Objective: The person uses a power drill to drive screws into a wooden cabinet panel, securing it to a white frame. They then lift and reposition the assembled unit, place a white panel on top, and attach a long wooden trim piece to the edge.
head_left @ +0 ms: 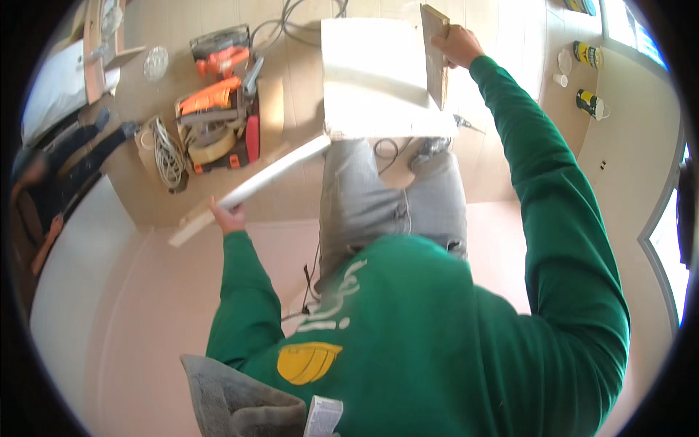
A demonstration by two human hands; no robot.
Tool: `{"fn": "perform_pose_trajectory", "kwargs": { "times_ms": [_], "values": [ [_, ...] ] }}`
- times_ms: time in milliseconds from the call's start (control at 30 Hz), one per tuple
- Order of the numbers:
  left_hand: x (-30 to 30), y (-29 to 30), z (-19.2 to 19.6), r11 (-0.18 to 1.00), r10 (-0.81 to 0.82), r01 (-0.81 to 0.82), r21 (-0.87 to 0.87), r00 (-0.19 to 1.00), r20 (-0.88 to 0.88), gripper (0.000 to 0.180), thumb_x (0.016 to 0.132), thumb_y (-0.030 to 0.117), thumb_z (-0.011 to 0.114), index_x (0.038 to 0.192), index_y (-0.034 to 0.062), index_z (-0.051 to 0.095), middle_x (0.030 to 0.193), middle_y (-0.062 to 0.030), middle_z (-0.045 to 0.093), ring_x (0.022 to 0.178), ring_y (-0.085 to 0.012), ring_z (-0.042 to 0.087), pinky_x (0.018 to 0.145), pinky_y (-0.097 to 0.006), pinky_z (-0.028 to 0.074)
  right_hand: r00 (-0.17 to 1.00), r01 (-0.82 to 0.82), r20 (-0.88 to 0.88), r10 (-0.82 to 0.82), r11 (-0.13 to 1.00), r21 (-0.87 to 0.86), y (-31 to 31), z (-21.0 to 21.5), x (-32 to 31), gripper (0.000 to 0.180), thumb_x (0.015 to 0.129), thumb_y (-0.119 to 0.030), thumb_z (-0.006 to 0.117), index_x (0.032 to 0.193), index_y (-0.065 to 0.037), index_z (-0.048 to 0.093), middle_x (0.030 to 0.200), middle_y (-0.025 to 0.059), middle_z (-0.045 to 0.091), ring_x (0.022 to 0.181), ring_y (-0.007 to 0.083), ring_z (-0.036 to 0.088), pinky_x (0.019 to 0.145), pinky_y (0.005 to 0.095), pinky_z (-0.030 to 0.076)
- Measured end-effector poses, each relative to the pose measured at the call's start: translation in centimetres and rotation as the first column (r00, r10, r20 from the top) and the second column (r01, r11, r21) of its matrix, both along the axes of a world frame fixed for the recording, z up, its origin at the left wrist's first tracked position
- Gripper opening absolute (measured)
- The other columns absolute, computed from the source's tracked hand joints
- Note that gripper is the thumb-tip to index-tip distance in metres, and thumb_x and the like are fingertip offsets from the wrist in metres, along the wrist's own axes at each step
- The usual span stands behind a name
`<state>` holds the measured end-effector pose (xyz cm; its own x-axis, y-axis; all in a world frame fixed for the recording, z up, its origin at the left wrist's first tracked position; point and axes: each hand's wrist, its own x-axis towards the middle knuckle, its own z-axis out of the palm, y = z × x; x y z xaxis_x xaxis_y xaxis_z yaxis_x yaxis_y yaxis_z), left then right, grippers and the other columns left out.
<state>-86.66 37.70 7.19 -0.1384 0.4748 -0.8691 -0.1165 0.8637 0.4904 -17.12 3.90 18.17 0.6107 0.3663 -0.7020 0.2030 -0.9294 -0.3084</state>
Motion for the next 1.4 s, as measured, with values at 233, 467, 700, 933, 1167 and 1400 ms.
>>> {"fn": "perform_pose_trajectory", "kwargs": {
  "times_ms": [233, 467, 700, 933, 1167, 1400],
  "values": [
    [1.2, -6.5, -2.0, 0.977, 0.211, -0.212, 0.014, 0.977, 0.036, 0.057, 0.091, 0.054, 0.069, 0.129, 0.0121, 0.057, 0.124, -0.011, 0.064, 0.111, -0.0301, 0.063, 0.093, -0.047, 0.055, 0.986, -0.076, 0.146, 0.083, 0.996, -0.053, 3.0, -1.6, -3.2, 0.041, 0.088, -0.037, 0.066, 0.109, -0.003, 0.075, 0.097, 0.0186, 0.076, 0.089, 0.0315, 0.075, 0.091, 0.0431, 0.058],
    [0.8, -12.5, -5.0, 0.928, 0.371, -0.369, -0.05, 0.925, 0.076, 0.056, 0.091, 0.047, 0.07, 0.134, 0.0142, 0.057, 0.131, -0.0068, 0.064, 0.119, -0.0269, 0.061, 0.097, -0.046, 0.053, 0.859, -0.476, 0.137, 0.493, 0.868, -0.14, 10.6, -4.2, -7.9, 0.031, 0.091, -0.029, 0.062, 0.103, -0.005, 0.077, 0.095, 0.0202, 0.076, 0.095, 0.0392, 0.074, 0.09, 0.0493, 0.057],
    [0.4, -7.7, 0.8, 0.943, 0.236, -0.216, 0.255, 0.971, -0.048, 0.06, 0.098, 0.056, 0.063, 0.141, 0.0161, 0.053, 0.136, -0.0056, 0.061, 0.124, -0.0249, 0.058, 0.108, -0.045, 0.047, 0.953, -0.284, 0.03, 0.303, 0.921, -0.268, -2.4, -3.1, -5.8, 0.031, 0.093, -0.03, 0.066, 0.1, -0.002, 0.076, 0.094, 0.0183, 0.076, 0.089, 0.0314, 0.075, 0.083, 0.0441, 0.06],
    [14.1, 1.2, 14.8, 0.916, 0.119, 0.004, 0.402, 0.952, -0.282, 0.058, 0.103, 0.046, 0.058, 0.141, 0.002, 0.053, 0.136, -0.012, 0.06, 0.124, -0.0266, 0.059, 0.105, -0.039, 0.048, 0.568, 0.777, -0.186, -0.802, 0.597, -0.201, -18.5, -9.2, -10.7, 0.065, 0.094, -0.052, 0.07, 0.126, 0.003, 0.058, 0.091, 0.0165, 0.073, 0.071, 0.0285, 0.072, 0.066, 0.0436, 0.061],
    [27.1, 1.6, 25.0, 0.475, -0.302, 0.512, 0.715, 0.859, -0.414, 0.051, 0.103, 0.029, 0.059, 0.14, -0.0053, 0.055, 0.135, -0.0146, 0.062, 0.123, -0.0253, 0.06, 0.11, -0.04, 0.046, 0.139, 0.974, -0.596, -0.791, 0.218, -0.061, -13.8, -11.4, -17.2, 0.065, 0.101, -0.044, 0.067, 0.141, 0.003, 0.05, 0.115, 0.0209, 0.069, 0.083, 0.0374, 0.074, 0.073, 0.0492, 0.067],
    [47.6, -1.7, 22.0, -0.099, -0.812, 0.779, 0.62, 0.297, -0.503, 0.041, 0.091, 0.02, 0.076, 0.123, -0.0048, 0.069, 0.114, -0.0113, 0.072, 0.099, -0.018, 0.068, 0.089, -0.035, 0.054, 0.391, 0.911, -0.549, -0.739, 0.396, 0.115, -7.9, -8.1, -12.6, 0.045, 0.099, -0.033, 0.068, 0.116, 0.008, 0.061, 0.084, 0.0162, 0.069, 0.057, 0.0241, 0.069, 0.047, 0.0371, 0.061]
  ]
}}
